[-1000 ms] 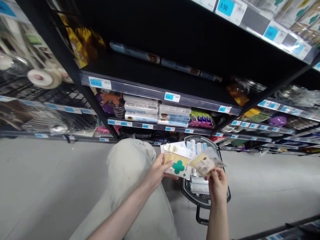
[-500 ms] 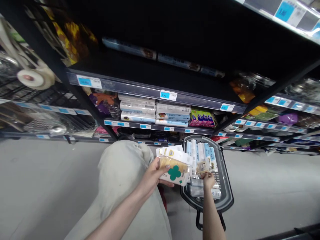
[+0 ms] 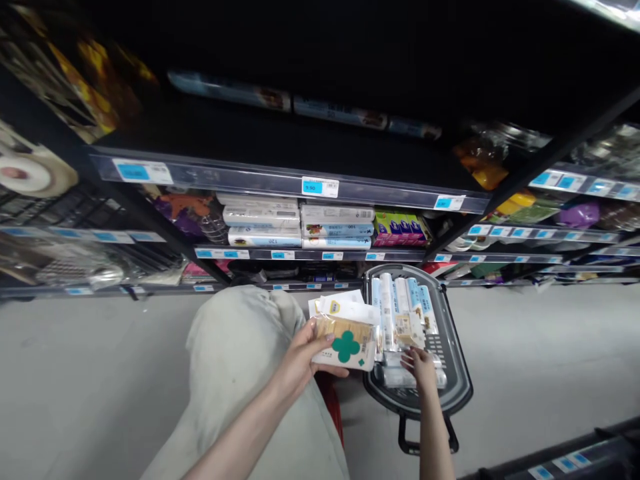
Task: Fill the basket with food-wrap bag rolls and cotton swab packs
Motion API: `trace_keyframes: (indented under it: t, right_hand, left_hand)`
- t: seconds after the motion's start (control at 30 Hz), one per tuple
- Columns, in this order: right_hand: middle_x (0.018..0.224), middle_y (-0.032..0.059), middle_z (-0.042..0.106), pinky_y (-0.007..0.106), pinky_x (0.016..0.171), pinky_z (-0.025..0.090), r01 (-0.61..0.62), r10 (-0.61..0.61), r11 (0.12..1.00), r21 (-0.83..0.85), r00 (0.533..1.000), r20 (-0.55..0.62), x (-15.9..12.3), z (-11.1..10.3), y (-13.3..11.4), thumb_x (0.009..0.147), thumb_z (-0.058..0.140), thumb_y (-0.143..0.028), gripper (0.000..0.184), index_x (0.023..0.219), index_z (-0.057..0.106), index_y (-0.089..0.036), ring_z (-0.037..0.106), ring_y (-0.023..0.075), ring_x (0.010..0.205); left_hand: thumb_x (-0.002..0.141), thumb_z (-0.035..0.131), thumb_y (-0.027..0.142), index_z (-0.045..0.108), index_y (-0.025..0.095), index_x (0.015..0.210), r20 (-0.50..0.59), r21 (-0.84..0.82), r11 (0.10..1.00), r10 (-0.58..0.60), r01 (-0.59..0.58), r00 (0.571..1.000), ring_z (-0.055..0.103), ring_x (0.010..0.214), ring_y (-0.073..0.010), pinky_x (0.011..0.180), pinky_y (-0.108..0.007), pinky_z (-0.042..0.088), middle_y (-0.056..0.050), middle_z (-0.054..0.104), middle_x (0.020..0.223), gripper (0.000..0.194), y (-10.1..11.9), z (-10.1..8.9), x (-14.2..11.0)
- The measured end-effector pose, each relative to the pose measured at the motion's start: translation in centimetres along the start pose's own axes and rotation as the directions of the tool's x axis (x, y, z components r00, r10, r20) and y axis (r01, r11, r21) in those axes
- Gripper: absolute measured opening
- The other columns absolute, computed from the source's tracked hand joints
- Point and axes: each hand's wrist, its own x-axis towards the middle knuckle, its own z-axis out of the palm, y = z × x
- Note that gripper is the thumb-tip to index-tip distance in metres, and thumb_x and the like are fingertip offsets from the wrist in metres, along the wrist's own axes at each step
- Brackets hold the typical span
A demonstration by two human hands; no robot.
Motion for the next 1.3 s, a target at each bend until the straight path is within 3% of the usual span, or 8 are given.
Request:
trace_keyframes:
  t: [0.37,0.57,0.7,0.8,0.87,0.93,1.07,1.3]
  right_hand:
    - [0.072,0.0021,0.064,0.024,0.051,0.046,0.134,-0.205,0.974,0.184,0.868,0.451,-13.0,5.5,-9.4,0.072,0.069,-0.044,0.032,0.087,0.055,-0.019,0.057,0.0140,0.058]
    - [0.056,0.0007,0.060,0.023,0.045,0.042,0.233,-0.242,0.970,0.072,0.957,0.160,-13.9,6.1,-11.5,0.062,0.073,-0.052,0.040,0.075,0.060,-0.016,0.052,0.0128,0.048]
    - [0.057,0.0008,0.058,0.024,0.044,0.042,0.395,-0.392,0.919,0.012,0.915,-0.094,-15.1,5.3,-13.0,0.069,0.068,-0.051,0.036,0.078,0.062,-0.016,0.051,0.0131,0.048]
    - [0.067,0.0038,0.062,0.027,0.051,0.044,0.675,-0.716,0.692,-0.257,0.594,-0.367,-16.3,5.0,-13.9,0.076,0.067,-0.034,0.017,0.083,0.065,-0.018,0.053,0.0142,0.053]
    - [0.070,0.0049,0.063,0.029,0.056,0.045,0.795,-0.950,0.306,-0.524,0.219,-0.222,-17.0,5.2,-14.1,0.076,0.069,-0.018,0.019,0.094,0.067,-0.019,0.053,0.0148,0.055]
    - [0.068,0.0038,0.063,0.027,0.055,0.044,0.823,-0.995,-0.068,-0.563,-0.015,0.098,-17.5,5.9,-14.0,0.076,0.066,-0.008,0.038,0.112,0.064,-0.020,0.054,0.0141,0.055]
    - [0.069,0.0070,0.062,0.026,0.053,0.046,0.913,-0.893,-0.265,-0.310,-0.111,0.437,-18.2,8.3,-13.5,0.089,0.041,-0.006,0.046,0.135,0.042,-0.008,0.055,0.0154,0.058]
    - [0.063,0.0057,0.055,0.027,0.047,0.041,0.927,-0.881,-0.253,-0.277,-0.103,0.462,-18.4,10.3,-12.6,0.085,0.044,-0.001,0.040,0.125,0.048,-0.001,0.048,0.0152,0.053]
  left_hand:
    - [0.066,0.072,0.027,0.049,0.017,0.099,0.073,0.010,0.997,0.080,-0.081,0.994,0.067,0.066,-0.0220,0.046,-0.033,0.058,-0.006,0.068,0.088,0.042,-0.2,-0.3,-0.9]
    - [0.074,0.064,0.032,0.047,0.016,0.104,0.064,-0.038,0.993,0.114,-0.112,0.991,0.067,0.067,-0.0203,0.044,-0.030,0.056,-0.008,0.066,0.094,0.038,-0.2,-0.6,-0.9]
    - [0.074,0.065,0.033,0.048,0.016,0.107,0.096,-0.042,0.989,0.144,-0.140,0.985,0.067,0.073,-0.0224,0.047,-0.030,0.056,-0.010,0.065,0.104,0.041,-0.1,-0.7,-1.3]
    - [0.072,0.068,0.034,0.049,0.017,0.107,0.076,-0.059,0.986,0.158,-0.154,0.985,0.067,0.077,-0.0238,0.048,-0.032,0.057,-0.010,0.065,0.103,0.044,-0.1,-0.8,-1.5]
    - [0.070,0.070,0.035,0.050,0.017,0.106,0.103,-0.078,0.986,0.156,-0.148,0.982,0.066,0.076,-0.0236,0.048,-0.031,0.056,-0.009,0.066,0.099,0.044,-0.2,-0.8,-1.5]
    - [0.068,0.072,0.036,0.053,0.017,0.104,0.121,-0.116,0.983,0.153,-0.139,0.981,0.066,0.073,-0.0221,0.050,-0.029,0.054,-0.007,0.067,0.095,0.045,-0.2,-0.6,-1.5]
    - [0.062,0.078,0.037,0.060,0.015,0.093,0.057,-0.231,0.958,0.188,-0.170,0.980,0.066,0.084,-0.0225,0.070,-0.028,0.053,-0.009,0.069,0.098,0.042,-0.2,-0.3,-1.6]
    - [0.068,0.073,0.038,0.062,0.017,0.097,0.145,-0.318,0.937,0.197,-0.143,0.969,0.064,0.098,-0.0257,0.085,-0.034,0.049,-0.009,0.070,0.099,0.037,-0.2,-0.6,-1.8]
